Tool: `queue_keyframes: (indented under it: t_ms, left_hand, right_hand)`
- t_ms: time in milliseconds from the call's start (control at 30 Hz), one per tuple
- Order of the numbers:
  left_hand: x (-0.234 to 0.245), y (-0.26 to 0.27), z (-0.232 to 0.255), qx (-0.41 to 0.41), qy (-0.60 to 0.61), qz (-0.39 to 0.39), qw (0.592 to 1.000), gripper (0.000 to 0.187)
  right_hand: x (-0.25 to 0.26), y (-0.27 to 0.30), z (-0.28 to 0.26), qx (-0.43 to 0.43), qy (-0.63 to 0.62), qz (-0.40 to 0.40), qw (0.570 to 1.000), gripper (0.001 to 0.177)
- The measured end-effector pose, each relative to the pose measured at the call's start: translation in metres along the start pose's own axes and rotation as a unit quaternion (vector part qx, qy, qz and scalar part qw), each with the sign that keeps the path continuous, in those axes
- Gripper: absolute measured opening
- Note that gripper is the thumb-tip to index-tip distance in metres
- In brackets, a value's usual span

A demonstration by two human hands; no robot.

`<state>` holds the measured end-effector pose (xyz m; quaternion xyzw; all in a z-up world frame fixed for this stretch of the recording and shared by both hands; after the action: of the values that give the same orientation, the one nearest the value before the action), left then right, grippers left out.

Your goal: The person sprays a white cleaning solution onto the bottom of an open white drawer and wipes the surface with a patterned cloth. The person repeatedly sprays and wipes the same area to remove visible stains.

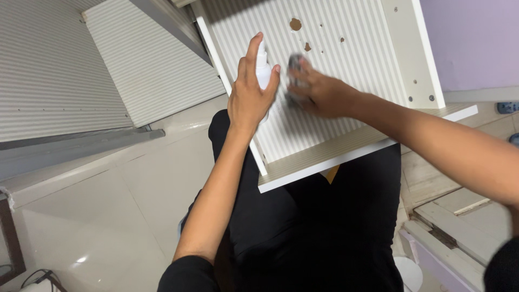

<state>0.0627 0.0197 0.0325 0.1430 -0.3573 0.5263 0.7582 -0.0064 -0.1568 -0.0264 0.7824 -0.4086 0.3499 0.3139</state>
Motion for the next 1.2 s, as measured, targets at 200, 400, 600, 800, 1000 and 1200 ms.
queue_keyframes:
  t_ms: [200, 400, 600, 800, 1000, 1200]
  left_hand:
    - [0.003, 0.002, -0.002, -0.010, 0.010, 0.015, 1.000, 0.070]
    - [0.004, -0.001, -0.001, 0.010, 0.009, 0.005, 1.000, 0.070]
    - [0.006, 0.001, 0.001, 0.001, 0.005, 0.024, 1.000, 0.071]
    - [0.005, -0.001, -0.004, 0.025, 0.029, 0.009, 0.999, 0.070]
    - [0.005, -0.003, -0.006, 0.003, 0.031, 0.024, 0.999, 0.071]
    - [0.009, -0.003, -0.004, -0.010, 0.039, 0.044, 0.998, 0.070]
  right_hand:
    - [0.047, 0.044, 0.054, -0.178, 0.157, -0.129, 0.963, 0.062]
    - [0.071, -0.001, 0.127, -0.314, 0.077, 0.115, 0.939, 0.064]
    - [0.041, -0.070, 0.079, -0.231, 0.061, 0.113, 0.964, 0.063]
    - [0.024, -0.029, 0.007, -0.113, 0.069, -0.005, 0.991, 0.051]
    - [0.057, 0.008, 0.020, -0.248, -0.415, 0.182, 0.856, 0.038]
    - [0.066, 0.004, 0.043, -0.179, -0.680, 0.244, 0.668, 0.048]
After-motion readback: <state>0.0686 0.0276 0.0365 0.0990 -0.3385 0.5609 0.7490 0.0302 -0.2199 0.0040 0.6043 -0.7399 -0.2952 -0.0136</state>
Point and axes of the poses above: each hand's wrist, its own y-axis away from the middle knuckle, its own x-axis out of the back of the hand, z = x × y, the point moved 6 cm from there along -y, towards the middle knuckle, and after that the axes turned 4 degrees about -y, right-handed, at the moved point
